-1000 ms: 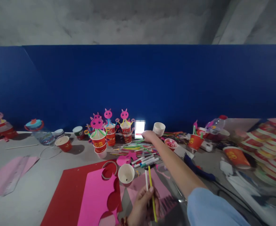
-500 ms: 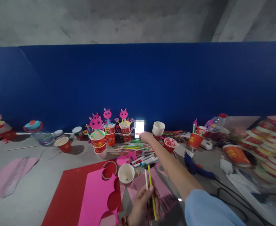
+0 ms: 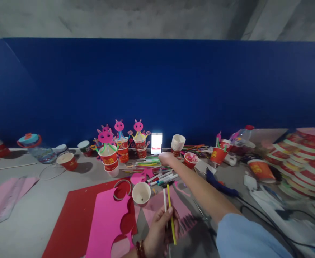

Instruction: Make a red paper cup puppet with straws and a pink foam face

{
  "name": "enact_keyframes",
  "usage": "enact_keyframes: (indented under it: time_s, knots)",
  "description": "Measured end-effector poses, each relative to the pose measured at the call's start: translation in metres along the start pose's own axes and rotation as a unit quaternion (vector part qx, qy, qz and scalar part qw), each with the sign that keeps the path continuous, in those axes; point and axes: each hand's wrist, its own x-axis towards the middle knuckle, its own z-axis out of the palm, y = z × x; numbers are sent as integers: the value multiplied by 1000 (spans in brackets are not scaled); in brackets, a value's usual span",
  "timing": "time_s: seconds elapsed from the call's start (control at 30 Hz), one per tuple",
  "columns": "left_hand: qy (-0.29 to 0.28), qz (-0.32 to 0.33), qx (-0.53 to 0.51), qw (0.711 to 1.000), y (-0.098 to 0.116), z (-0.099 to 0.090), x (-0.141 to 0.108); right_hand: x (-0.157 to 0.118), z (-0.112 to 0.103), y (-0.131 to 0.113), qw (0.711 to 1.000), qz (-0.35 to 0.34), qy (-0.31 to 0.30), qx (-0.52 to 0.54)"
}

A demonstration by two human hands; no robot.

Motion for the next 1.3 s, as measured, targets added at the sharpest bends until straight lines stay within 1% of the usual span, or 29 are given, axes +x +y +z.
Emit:
enact_keyframes:
  time_s: [0.13,0.23,0.3,0.37,0.47,0.53,0.6,0.63,0.73,0.8,0.83,0.87,0.93,1.03,1.1,1.13,1.2,1.3]
  knots:
    - [-5,1,1,1000,2,0,-1,-12,-8,13,998,3,57,-2]
    - [-16,-13,6,1000,3,4,-4,-23,-11,19,996,-25,85,9]
    - [-31,-15,6,999,3,6,-7,-29,-6,15,995,-57,75,23]
    - [-51,-9,3,999,4,8,-9,-30,1,5,994,-83,54,36]
    - [-78,-8,9,997,4,8,-10,-27,11,-9,994,-83,42,50]
    - [-99,-4,20,995,3,6,-10,-26,11,-11,994,-70,65,59]
    - [-116,3,28,993,2,2,-8,-28,7,-6,990,-58,104,72]
    - [-118,6,30,993,1,1,-8,-31,5,-3,988,-53,125,80]
    - [-103,9,22,994,4,0,-10,-50,2,6,976,-43,182,108]
    - [-98,23,13,995,14,2,-16,-66,6,9,968,-38,215,127]
    - [-95,39,9,995,23,3,-20,-73,9,8,964,-36,228,135]
    - [-108,59,10,992,35,5,-26,-80,14,7,961,-32,236,141]
    - [-108,105,18,988,63,9,-38,-86,23,3,958,-25,245,148]
    - [-40,172,24,984,108,13,-54,-79,32,-2,959,-21,244,142]
    - [5,211,22,977,129,13,-63,-66,31,-2,962,-13,241,129]
    - [20,225,22,974,136,12,-67,-59,30,-1,963,-5,241,121]
    - [52,240,28,969,140,8,-74,-47,27,2,964,12,246,103]
    - [95,233,39,967,134,0,-82,-36,28,0,967,11,242,84]
